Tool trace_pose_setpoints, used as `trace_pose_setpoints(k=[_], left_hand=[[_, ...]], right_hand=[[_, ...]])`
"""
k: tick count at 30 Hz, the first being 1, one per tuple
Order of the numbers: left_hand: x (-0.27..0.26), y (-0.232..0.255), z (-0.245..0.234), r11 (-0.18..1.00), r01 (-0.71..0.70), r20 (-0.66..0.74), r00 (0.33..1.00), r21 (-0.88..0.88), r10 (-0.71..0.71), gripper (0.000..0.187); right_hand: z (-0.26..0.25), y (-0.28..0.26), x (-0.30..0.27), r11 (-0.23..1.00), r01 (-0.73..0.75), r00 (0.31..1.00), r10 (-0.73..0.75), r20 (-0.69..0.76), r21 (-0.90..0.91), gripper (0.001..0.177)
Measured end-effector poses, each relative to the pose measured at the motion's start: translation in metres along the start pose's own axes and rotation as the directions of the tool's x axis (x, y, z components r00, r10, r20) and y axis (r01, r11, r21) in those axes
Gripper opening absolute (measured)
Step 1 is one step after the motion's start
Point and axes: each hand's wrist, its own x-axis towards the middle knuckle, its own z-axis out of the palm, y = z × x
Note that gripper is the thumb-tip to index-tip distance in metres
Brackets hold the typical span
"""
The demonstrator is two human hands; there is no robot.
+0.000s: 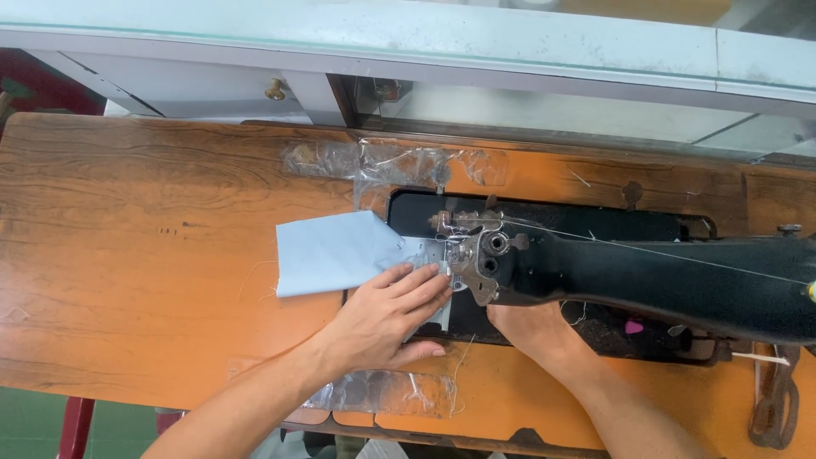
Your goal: Trimming excess material from small fabric pieces and folding them at a sewing workstation.
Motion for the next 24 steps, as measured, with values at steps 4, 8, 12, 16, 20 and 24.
trace_pose_setpoints(k=[4,8,12,16,20,24], left_hand=[[-0.001,0.0,0.001,1.0,0.004,-0.004,1.0,-0.002,-0.004,0.065],[0.0,0.0,0.0,1.0,0.003,0.0,1.0,-0.011,-0.003,0.064],[0.0,-0.001,0.001,1.0,0.005,0.003,1.0,-0.011,-0.005,0.065],[0.001,-0.002,0.0,1.0,0.0,0.002,1.0,-0.026,0.0,0.065],[-0.002,-0.001,0.002,1.0,-0.002,-0.006,1.0,-0.012,0.002,0.065],[-0.006,0.001,0.003,1.0,-0.013,-0.015,1.0,0.005,0.013,0.065]], right_hand=[[-0.037,-0.011,0.015,0.999,0.021,0.998,-0.023,-0.053,-0.035,0.011],[-0.044,-0.014,0.021,0.997,0.047,0.993,-0.054,-0.104,-0.065,0.012],[-0.045,-0.014,0.023,0.994,0.066,0.986,-0.079,-0.149,-0.091,0.015],[-0.046,-0.014,0.024,0.989,0.08,0.975,-0.104,-0.195,-0.128,0.019],[-0.053,-0.014,0.027,0.981,0.09,0.962,-0.13,-0.241,-0.169,0.023],[-0.024,0.045,0.03,0.595,-0.632,0.756,0.615,0.225,0.496,0.021]])
